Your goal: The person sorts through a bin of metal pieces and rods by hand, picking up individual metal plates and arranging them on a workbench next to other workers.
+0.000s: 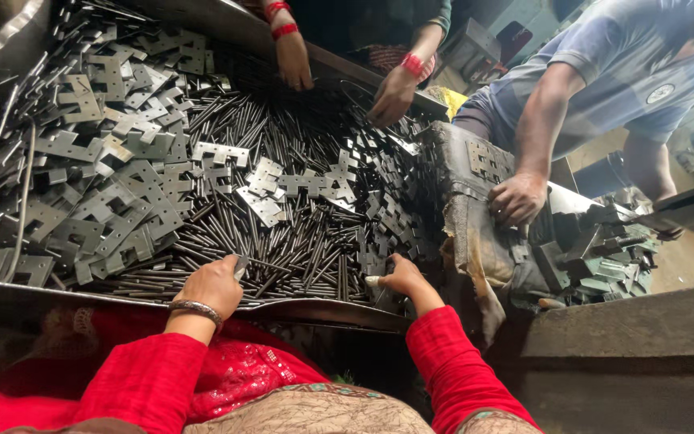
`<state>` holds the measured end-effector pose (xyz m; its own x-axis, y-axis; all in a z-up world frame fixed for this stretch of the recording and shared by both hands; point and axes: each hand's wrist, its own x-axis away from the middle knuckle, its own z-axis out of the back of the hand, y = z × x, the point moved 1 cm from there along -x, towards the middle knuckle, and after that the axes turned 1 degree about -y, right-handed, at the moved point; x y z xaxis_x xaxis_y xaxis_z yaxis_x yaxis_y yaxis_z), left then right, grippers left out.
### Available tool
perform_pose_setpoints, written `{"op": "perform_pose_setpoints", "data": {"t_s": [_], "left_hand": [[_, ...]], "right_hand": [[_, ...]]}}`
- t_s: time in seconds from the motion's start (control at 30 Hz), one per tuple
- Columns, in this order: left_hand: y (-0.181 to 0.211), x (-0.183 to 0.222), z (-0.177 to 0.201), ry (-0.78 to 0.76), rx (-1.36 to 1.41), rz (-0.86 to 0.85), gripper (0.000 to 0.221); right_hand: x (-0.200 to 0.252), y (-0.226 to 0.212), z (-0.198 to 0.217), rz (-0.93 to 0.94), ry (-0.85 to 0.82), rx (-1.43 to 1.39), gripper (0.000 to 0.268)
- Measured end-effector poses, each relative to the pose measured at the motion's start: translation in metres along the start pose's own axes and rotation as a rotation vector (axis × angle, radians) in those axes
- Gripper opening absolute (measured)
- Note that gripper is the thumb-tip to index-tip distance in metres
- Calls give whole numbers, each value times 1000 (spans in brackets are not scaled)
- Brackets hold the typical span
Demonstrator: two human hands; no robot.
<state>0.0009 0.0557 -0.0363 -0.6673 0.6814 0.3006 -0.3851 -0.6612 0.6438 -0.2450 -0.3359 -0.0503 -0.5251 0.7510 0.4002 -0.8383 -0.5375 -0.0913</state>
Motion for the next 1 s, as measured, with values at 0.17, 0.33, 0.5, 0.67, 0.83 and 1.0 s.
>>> {"op": "perform_pose_setpoints", "data": {"t_s": [0.17,0.33,0.5,0.67,0.83,1.0], "left_hand": [[1,2,3,-7,14,-13,40],[1,3,2,9,35,-28,33],[-3,3,-1,27,16,-31,30],[-2,1,0,-27,2,2,32],[-4,-2,-2,-34,-43,34,33],[-5,-1,-4,-14,-41,33,35]], "right_hand": [[21,-3,16,30,-105,-23,102],[12,13,11,167,-107,33,111],[3,41,6,184,-207,113,94],[8,42,36,303,-139,90,83],[23,-8,75,382,-157,-931,54],[14,5,47,180,57,-77,75]]}}
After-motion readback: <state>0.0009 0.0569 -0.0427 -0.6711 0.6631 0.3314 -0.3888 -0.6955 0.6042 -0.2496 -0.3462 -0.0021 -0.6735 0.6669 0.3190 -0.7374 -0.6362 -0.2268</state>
